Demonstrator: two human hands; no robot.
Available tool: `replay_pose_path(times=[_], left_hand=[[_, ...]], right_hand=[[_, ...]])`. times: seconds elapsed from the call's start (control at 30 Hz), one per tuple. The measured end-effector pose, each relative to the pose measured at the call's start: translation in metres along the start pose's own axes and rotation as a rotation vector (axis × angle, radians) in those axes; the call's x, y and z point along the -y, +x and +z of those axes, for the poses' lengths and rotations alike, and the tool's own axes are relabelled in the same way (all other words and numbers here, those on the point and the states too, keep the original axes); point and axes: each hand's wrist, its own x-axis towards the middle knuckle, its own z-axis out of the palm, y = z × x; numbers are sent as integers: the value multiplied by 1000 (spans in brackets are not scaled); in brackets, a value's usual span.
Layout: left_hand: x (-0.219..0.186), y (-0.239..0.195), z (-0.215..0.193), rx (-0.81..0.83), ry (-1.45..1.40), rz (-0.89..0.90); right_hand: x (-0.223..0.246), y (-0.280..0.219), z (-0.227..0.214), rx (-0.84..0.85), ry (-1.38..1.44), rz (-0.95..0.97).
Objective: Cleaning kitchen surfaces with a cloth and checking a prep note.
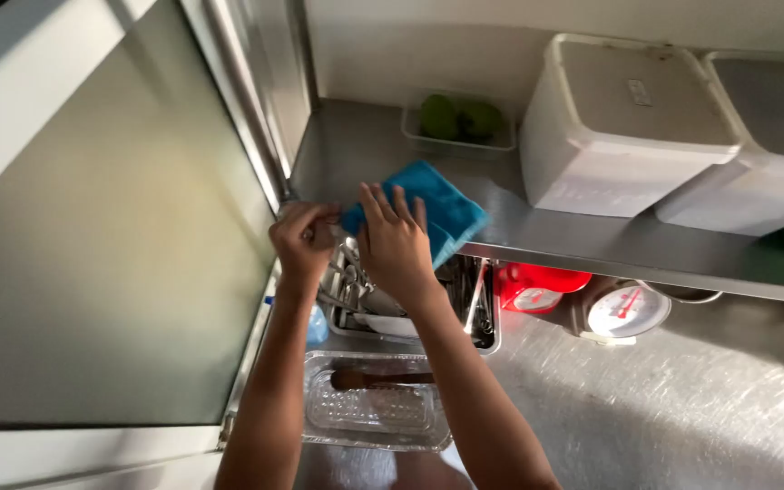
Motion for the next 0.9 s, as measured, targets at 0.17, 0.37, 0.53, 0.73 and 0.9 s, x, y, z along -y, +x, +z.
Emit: replay_pose_path(times=[0.17, 0.37, 0.53, 0.73, 0.9], left_hand=[[8, 14, -5, 9, -42, -190], [20, 17, -1, -33, -172, -220], [30, 2, 1, -92, -217, -216], [23, -2, -1, -179, -207, -131], [28, -1, -1, -176, -201, -72]], right_hand=[[11, 4, -38, 63, 57, 32], [-16, -13, -57, 95, -263, 225], [21, 24, -34, 117, -394, 443], [36, 34, -10, 190, -367, 224], [-13, 2, -33, 152, -299, 137]])
